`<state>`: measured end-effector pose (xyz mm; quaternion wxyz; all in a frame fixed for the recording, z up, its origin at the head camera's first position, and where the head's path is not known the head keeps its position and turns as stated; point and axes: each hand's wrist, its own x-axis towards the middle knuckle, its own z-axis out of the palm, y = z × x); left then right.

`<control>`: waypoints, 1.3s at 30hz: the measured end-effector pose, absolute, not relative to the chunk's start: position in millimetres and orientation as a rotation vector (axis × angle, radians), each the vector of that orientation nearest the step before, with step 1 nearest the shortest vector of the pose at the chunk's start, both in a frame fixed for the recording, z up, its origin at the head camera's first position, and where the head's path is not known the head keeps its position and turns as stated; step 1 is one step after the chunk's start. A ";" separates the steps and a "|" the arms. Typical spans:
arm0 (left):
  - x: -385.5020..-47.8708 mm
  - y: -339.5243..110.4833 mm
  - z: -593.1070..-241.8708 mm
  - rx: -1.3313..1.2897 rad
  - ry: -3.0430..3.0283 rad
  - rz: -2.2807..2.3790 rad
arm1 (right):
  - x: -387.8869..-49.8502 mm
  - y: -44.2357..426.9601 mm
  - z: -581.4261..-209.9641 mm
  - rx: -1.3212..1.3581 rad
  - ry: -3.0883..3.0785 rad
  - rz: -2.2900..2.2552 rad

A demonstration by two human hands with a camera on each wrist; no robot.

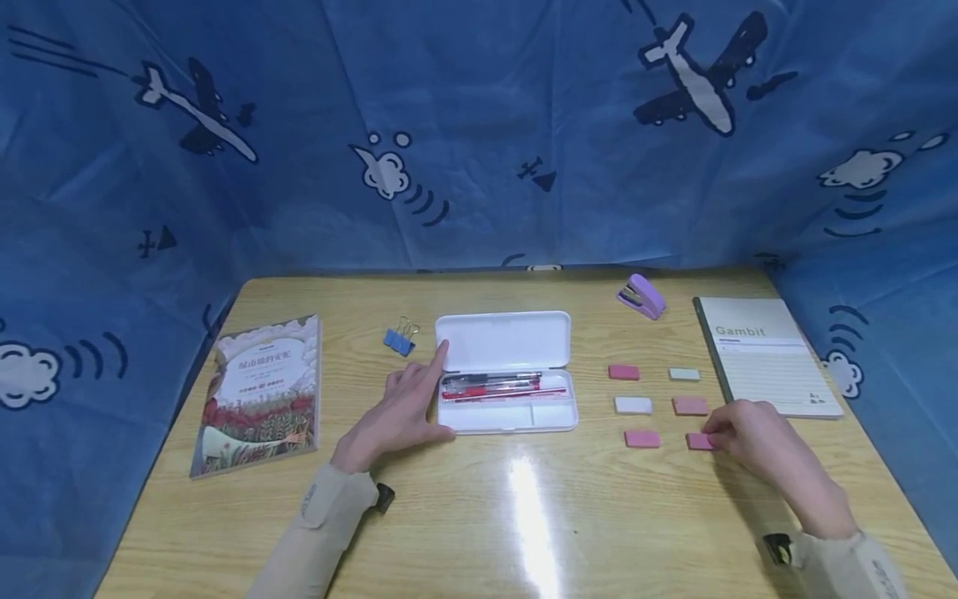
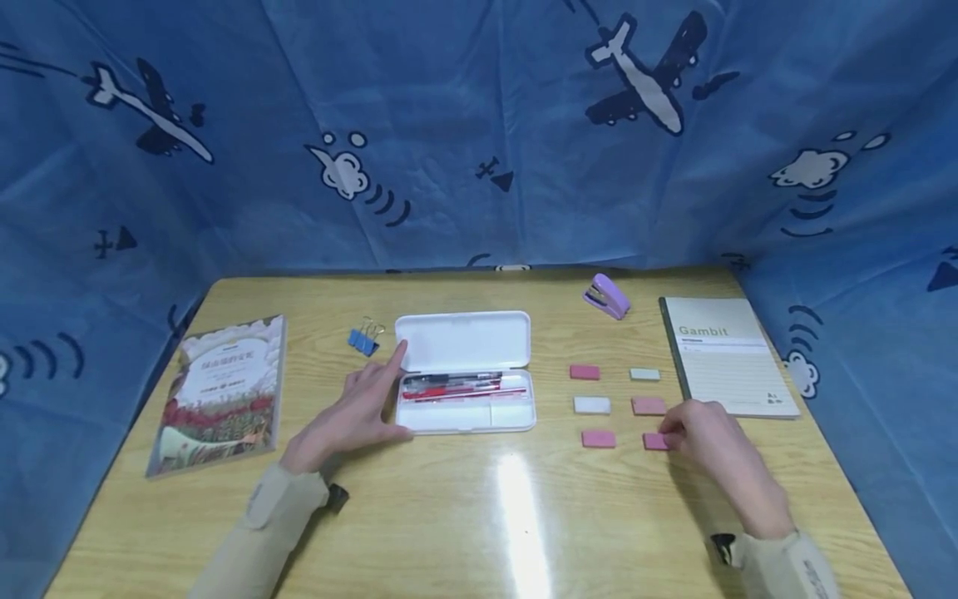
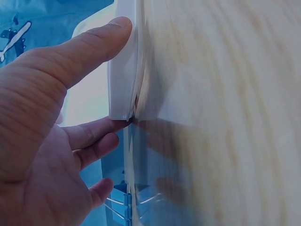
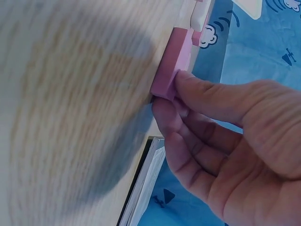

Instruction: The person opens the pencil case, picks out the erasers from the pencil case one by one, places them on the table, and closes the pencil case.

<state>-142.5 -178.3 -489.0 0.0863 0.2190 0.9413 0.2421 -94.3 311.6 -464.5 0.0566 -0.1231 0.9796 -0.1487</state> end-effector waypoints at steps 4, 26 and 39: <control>-141.5 -179.1 -488.7 0.658 2.813 0.716 | -95.8 309.7 -464.4 -0.350 2.965 -0.436; -142.8 -178.4 -490.9 0.670 2.799 0.716 | -143.9 194.3 -430.4 -0.534 3.076 -0.623; -142.6 -178.5 -488.3 0.644 2.806 0.712 | -178.9 148.7 -435.0 -0.632 3.178 -0.769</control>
